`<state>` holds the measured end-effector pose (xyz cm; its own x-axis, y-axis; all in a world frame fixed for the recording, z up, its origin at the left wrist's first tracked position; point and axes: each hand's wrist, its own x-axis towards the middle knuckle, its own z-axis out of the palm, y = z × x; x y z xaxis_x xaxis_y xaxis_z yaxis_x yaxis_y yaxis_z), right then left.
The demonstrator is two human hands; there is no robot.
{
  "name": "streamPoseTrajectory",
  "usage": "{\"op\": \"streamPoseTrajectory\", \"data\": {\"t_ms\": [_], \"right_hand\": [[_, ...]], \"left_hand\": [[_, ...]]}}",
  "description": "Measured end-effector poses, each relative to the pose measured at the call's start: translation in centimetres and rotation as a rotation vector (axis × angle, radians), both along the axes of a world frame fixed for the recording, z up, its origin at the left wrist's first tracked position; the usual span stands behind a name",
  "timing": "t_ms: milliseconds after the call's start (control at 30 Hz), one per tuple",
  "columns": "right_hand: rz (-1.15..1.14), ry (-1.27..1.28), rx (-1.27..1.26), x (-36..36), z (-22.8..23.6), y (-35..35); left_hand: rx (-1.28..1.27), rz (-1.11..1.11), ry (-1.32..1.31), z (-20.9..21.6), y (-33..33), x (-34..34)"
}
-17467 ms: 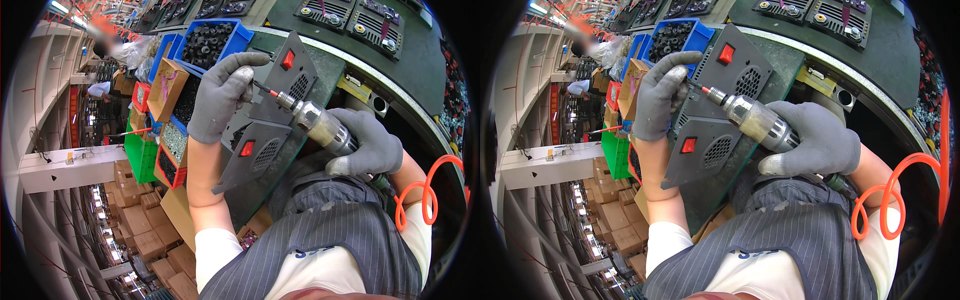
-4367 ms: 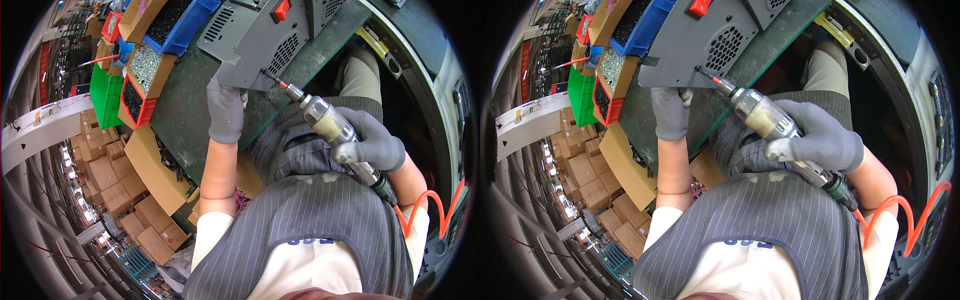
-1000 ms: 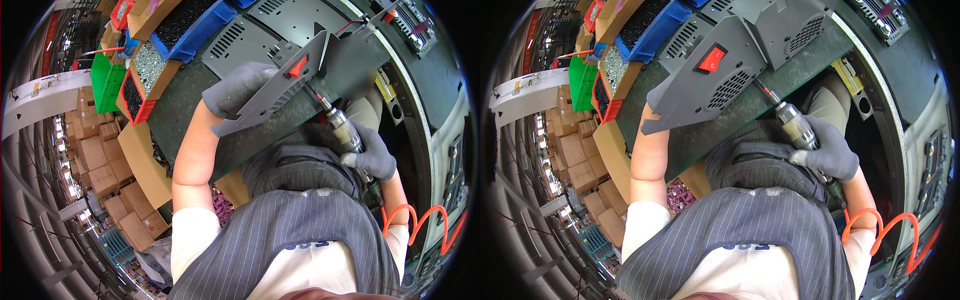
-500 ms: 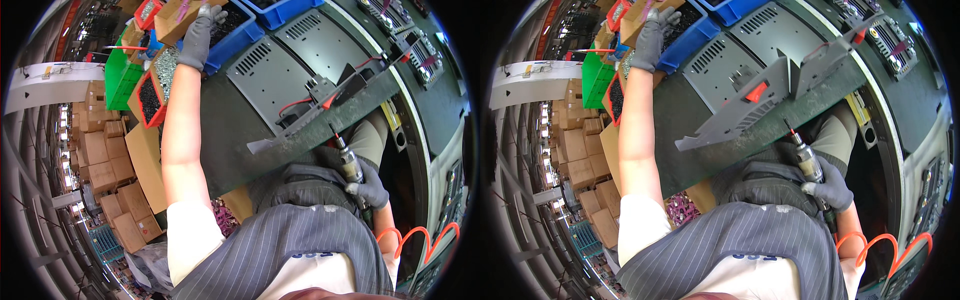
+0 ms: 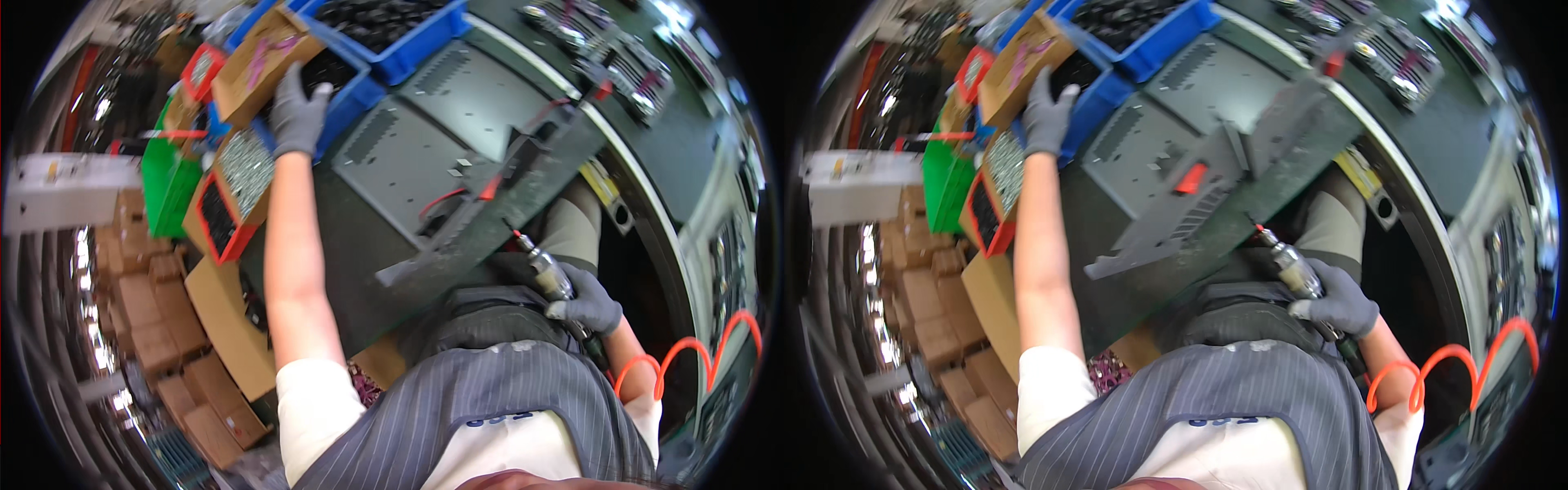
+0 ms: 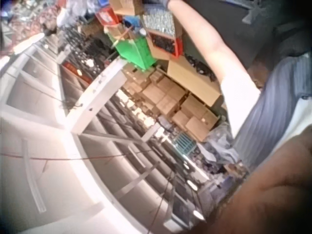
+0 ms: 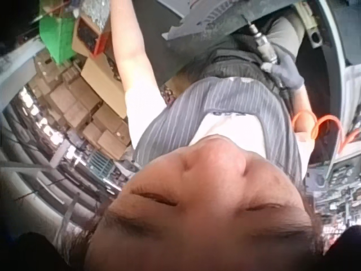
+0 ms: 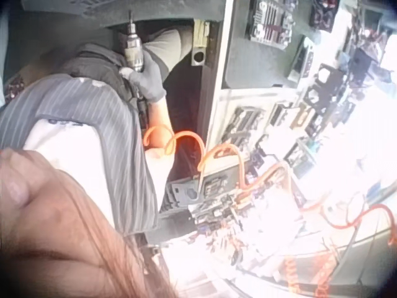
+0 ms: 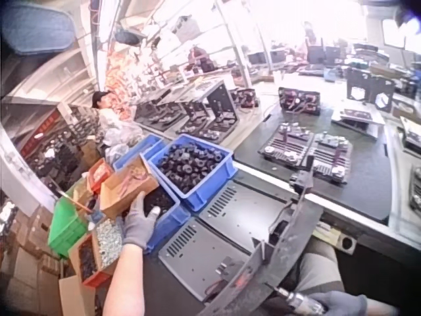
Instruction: Assembling a metal chassis by installing components like fans, switches, and rubber feet using an electric screwdriver.
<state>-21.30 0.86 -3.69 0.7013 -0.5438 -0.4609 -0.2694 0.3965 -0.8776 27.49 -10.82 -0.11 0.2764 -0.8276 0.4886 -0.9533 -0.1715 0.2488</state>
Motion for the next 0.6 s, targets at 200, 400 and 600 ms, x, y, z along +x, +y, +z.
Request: {"op": "streamPoseTrajectory", "data": {"t_ms": [200, 400, 600], "right_hand": [[-0.17, 0.029, 0.028, -4.1, 2.6, 0.0], [-0.468, 0.337, 0.237, -10.5, 5.5, -2.1], [-0.554, 0.307, 0.342, -12.2, 2.8, -4.8]], "left_hand": [[0.296, 0.117, -0.23, 0.6, 2.3, -2.9], [0.176, 0.114, -0.446, -0.3, 4.5, -4.5], [0.102, 0.104, -0.566, -1.4, 6.5, -5.6]]}}
